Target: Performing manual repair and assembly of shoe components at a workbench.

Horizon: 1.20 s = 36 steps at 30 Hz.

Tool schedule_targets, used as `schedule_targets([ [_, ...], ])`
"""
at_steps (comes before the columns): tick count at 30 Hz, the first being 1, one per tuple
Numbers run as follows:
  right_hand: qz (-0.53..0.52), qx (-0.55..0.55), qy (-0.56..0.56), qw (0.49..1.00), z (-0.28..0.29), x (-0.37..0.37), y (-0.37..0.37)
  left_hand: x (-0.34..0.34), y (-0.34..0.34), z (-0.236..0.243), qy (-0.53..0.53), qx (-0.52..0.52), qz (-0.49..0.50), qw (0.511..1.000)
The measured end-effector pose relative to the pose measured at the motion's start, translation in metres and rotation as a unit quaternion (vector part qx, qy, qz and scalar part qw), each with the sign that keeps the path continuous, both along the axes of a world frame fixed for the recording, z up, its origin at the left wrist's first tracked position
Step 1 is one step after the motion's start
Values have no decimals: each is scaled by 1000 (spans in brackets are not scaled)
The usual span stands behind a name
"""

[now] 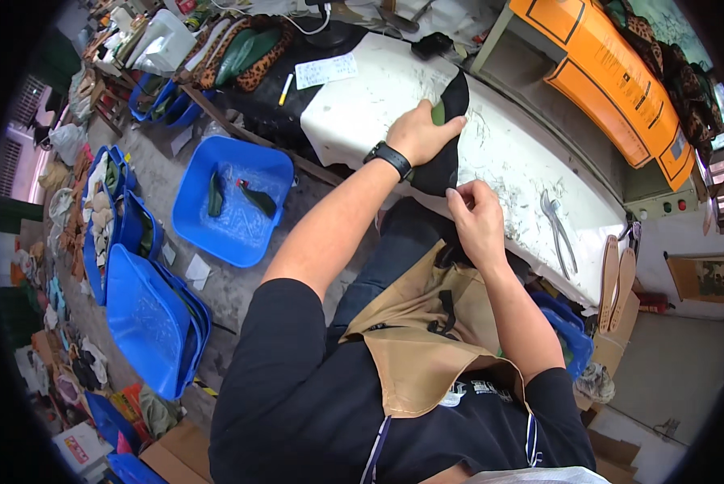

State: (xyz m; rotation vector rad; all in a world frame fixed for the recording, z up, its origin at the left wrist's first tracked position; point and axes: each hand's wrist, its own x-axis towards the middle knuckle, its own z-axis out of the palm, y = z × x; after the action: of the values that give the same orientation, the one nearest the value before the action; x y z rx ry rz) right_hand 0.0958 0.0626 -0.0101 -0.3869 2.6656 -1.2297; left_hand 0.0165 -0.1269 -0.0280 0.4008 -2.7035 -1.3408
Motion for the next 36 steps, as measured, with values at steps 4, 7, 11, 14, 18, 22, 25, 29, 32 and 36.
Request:
schedule_targets([
  [4,50,-71,-45,995,-13,-16,10,-1,-4,0,1,-8,7,1000],
  [7,52,-102,-59,992,-16,-21,16,-5,2,-1,0,-3,-1,1000],
  [11,25,-140,-66,988,-14,-18,7,-8,-3,4,-6,10,-13,1000],
  [14,32,-115,-66,991,-22,-19,10,-6,-3,1,-4,21,-31,999],
  [18,99,-114,-39,988,22,-30,21,-9,-49,5,-22,71,-71,995],
  [22,61,-96,122,986,132,-89,64,-4,-122,30,-42,-24,-103,994],
  [25,25,-88,242,966,219,-116,79,-13,-154,40,-82,-266,-121,953],
  [29,24,-139,219,965,228,-123,89,-49,-114,147,297,-327,-92,892],
  [32,74,-28,277,958,145,-112,105,-101,-52,273,462,-180,-130,859],
  [36,7,99,365,926,19,-96,161,-189,-10,381,606,-263,-84,746],
])
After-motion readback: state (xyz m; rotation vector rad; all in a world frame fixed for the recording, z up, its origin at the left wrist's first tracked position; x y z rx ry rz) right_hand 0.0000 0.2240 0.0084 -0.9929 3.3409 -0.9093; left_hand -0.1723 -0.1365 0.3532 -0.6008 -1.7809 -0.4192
